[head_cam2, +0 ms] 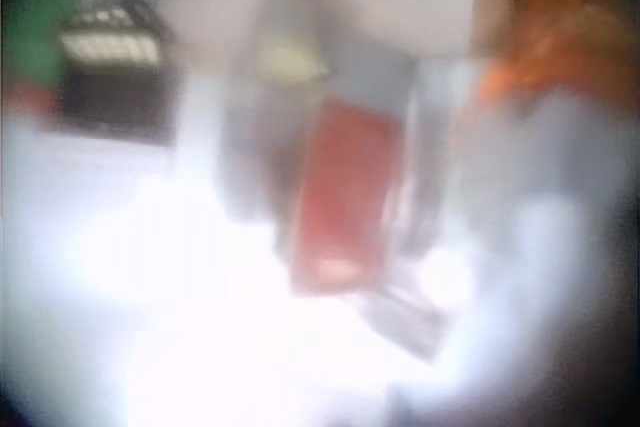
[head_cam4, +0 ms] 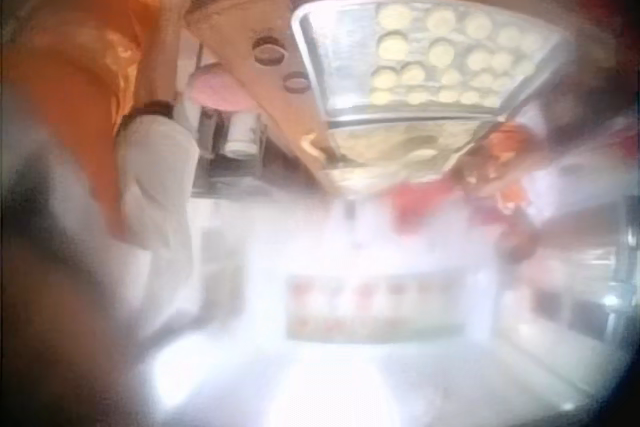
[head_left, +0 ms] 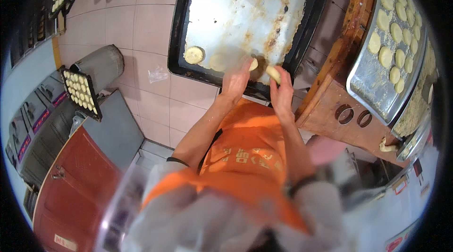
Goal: The person removes trays of baked items from an oven using cloths, places them on a rack, and then works at a table to press and arrange small dough portions on trays.
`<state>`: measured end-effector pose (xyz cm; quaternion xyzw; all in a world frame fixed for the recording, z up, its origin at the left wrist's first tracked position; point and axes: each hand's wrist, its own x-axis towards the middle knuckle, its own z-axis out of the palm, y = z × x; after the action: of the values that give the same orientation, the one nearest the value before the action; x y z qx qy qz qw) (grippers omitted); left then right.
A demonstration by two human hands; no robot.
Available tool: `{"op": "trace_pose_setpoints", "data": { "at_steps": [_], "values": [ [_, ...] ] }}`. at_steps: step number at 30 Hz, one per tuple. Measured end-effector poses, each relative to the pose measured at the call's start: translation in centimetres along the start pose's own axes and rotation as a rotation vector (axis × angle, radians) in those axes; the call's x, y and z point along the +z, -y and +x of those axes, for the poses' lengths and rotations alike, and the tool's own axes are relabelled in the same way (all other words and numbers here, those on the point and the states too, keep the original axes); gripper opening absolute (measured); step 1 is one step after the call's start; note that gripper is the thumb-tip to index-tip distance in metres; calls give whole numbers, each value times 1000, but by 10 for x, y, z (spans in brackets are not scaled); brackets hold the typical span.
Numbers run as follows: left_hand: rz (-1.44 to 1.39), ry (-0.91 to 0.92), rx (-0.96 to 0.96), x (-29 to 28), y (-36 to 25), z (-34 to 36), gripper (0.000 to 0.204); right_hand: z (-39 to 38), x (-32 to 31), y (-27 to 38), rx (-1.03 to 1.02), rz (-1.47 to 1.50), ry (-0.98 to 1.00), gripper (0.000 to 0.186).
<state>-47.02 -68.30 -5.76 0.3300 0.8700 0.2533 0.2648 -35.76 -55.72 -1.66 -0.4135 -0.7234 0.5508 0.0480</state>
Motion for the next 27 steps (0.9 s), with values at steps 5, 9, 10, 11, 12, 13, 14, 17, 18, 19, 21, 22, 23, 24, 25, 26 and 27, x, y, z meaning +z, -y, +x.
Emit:
{"op": "trace_pose_setpoints", "data": {
  "at_steps": [5, 9, 10, 11, 12, 13, 14, 17, 18, 19, 21, 22, 23, 24, 25, 26, 27],
  "values": [
    [140, 90, 94, 13, 35, -14, 44, -14, 40, -19, 13, -655, 130, 43],
    [188, -29, 191, -13, 8, -7, 43, -4, 42, -4, -87, -529, 3, 59],
    [204, -60, 241, -18, -3, 0, 41, 4, 45, -5, -40, -609, 94, 61],
    [198, -3, 274, -19, -6, 4, 40, 12, 46, -4, -5, -689, 189, 62],
    [182, 51, 322, -19, -6, 11, 38, 18, 45, -11, 71, -719, 277, 62],
    [200, 122, 315, -13, -4, 18, 36, 24, 45, -19, 143, -752, 368, 63],
    [222, 189, 301, -5, -1, 25, 35, 24, 45, -22, 159, -719, 368, 62],
    [279, 229, 257, 4, 8, 21, 33, 20, 27, -5, 153, -624, 330, 55],
    [300, 231, 317, 0, -1, 26, 33, 19, 14, 13, 96, -617, 321, 52],
    [333, 237, 372, -13, -16, 31, 33, 10, 2, 13, -45, -514, 218, 51],
    [349, 146, 455, -30, -47, 52, 33, 3, -36, 27, -336, -298, 63, 45],
    [324, 47, 467, -35, -62, 63, 33, 9, -71, 43, -449, -340, 27, 44],
    [298, -58, 480, -43, -81, 71, 33, 16, -113, 60, -566, -384, -13, 43],
    [214, -96, 510, -49, -107, 84, 33, 22, -149, 69, -679, -427, -52, 41],
    [133, -136, 539, -52, -141, 103, 33, 29, -177, 68, -431, -277, -185, 42],
    [44, -177, 565, -49, -176, 122, 33, 39, -205, 64, -179, -131, -304, 42],
    [27, -126, 648, -47, -211, 138, 32, 64, -236, 55, -192, -409, -404, 43]
  ]
}}
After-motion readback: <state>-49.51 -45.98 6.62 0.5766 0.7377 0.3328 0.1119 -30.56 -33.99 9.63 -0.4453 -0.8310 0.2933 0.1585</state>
